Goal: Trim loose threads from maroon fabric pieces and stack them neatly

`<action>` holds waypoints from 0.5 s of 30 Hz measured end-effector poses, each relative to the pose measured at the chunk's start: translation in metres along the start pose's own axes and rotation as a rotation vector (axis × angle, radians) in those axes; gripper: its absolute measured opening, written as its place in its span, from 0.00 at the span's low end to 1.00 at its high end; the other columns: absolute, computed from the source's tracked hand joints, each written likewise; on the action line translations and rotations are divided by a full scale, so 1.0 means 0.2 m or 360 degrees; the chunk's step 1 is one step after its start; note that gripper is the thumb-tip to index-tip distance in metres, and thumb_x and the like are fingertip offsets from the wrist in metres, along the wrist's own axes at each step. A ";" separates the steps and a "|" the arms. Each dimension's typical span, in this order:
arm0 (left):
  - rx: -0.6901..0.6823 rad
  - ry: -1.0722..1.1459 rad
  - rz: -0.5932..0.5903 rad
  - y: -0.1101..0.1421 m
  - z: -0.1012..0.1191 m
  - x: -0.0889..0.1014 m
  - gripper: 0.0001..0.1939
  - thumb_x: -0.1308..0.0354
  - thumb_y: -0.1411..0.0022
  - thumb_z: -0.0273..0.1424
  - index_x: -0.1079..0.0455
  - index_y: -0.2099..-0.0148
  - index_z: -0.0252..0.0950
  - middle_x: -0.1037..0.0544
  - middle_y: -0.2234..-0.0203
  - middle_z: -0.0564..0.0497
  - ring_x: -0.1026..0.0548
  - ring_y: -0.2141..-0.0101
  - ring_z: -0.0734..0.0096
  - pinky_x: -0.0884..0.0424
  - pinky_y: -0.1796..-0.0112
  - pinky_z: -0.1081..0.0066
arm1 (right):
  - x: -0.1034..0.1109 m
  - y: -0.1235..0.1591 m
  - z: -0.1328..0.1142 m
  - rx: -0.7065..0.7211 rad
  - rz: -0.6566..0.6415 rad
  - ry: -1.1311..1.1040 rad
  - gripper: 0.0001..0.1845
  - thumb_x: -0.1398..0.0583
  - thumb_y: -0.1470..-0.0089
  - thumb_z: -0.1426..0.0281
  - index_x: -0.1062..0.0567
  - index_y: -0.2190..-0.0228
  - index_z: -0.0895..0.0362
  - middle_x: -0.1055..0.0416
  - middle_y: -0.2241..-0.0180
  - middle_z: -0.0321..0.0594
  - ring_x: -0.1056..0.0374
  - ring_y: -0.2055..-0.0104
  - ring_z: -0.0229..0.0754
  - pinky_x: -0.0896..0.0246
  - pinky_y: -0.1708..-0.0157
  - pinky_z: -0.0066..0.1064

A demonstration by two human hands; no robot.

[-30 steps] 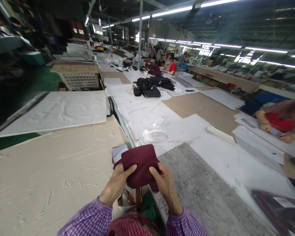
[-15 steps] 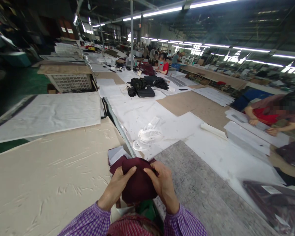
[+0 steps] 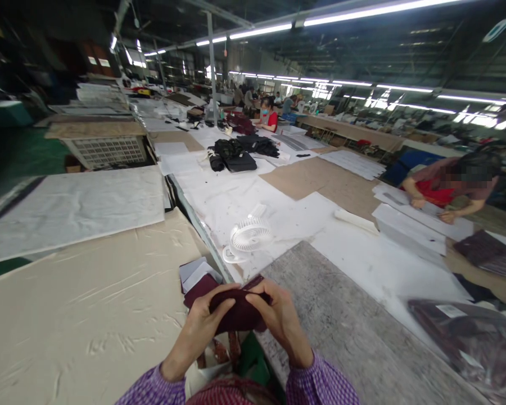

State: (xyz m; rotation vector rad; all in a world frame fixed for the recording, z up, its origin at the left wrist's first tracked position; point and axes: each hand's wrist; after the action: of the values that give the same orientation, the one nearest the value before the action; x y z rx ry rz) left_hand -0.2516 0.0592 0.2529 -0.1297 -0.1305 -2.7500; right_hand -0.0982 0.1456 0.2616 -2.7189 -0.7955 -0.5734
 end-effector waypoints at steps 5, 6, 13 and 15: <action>0.0222 0.0303 -0.0002 0.01 0.02 -0.05 0.16 0.35 0.48 0.40 0.21 0.59 0.37 0.18 0.67 0.47 0.23 0.63 0.60 0.28 0.60 0.69 | -0.01 0.02 -0.03 0.0118 0.0174 0.0106 0.09 0.38 0.49 0.66 0.28 0.78 0.55 0.29 0.76 0.37 0.35 0.72 0.39 0.42 0.69 0.31; 0.0230 0.0331 -0.0022 0.01 0.01 -0.05 0.15 0.36 0.48 0.40 0.21 0.60 0.36 0.19 0.68 0.47 0.23 0.64 0.61 0.28 0.61 0.70 | -0.01 0.03 -0.03 0.0079 0.0187 0.0073 0.10 0.37 0.50 0.66 0.29 0.79 0.55 0.29 0.76 0.36 0.35 0.72 0.38 0.42 0.69 0.31; 0.0421 0.0717 0.0154 0.02 -0.04 -0.04 0.19 0.32 0.52 0.40 0.22 0.61 0.33 0.18 0.70 0.46 0.22 0.69 0.63 0.26 0.65 0.68 | 0.01 0.05 0.00 -0.0324 -0.0185 -0.0705 0.21 0.34 0.56 0.65 0.28 0.58 0.54 0.26 0.64 0.38 0.31 0.65 0.40 0.36 0.64 0.31; 0.0442 0.0782 0.0223 0.03 -0.05 -0.05 0.20 0.31 0.54 0.39 0.22 0.61 0.32 0.18 0.69 0.46 0.22 0.68 0.62 0.25 0.63 0.66 | 0.00 0.06 0.02 -0.0360 -0.0199 -0.0673 0.23 0.33 0.58 0.65 0.28 0.58 0.55 0.26 0.64 0.38 0.31 0.64 0.41 0.35 0.64 0.32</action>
State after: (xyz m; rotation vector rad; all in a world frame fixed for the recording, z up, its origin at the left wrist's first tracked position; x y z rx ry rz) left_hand -0.2409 0.0568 0.2416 0.5824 -0.3479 -2.5073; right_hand -0.0895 0.1367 0.2560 -3.0654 -1.0622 -0.1101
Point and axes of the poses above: each hand's wrist, its own y-axis away from the middle knuckle, its own x-axis out of the back of the hand, z = x × y
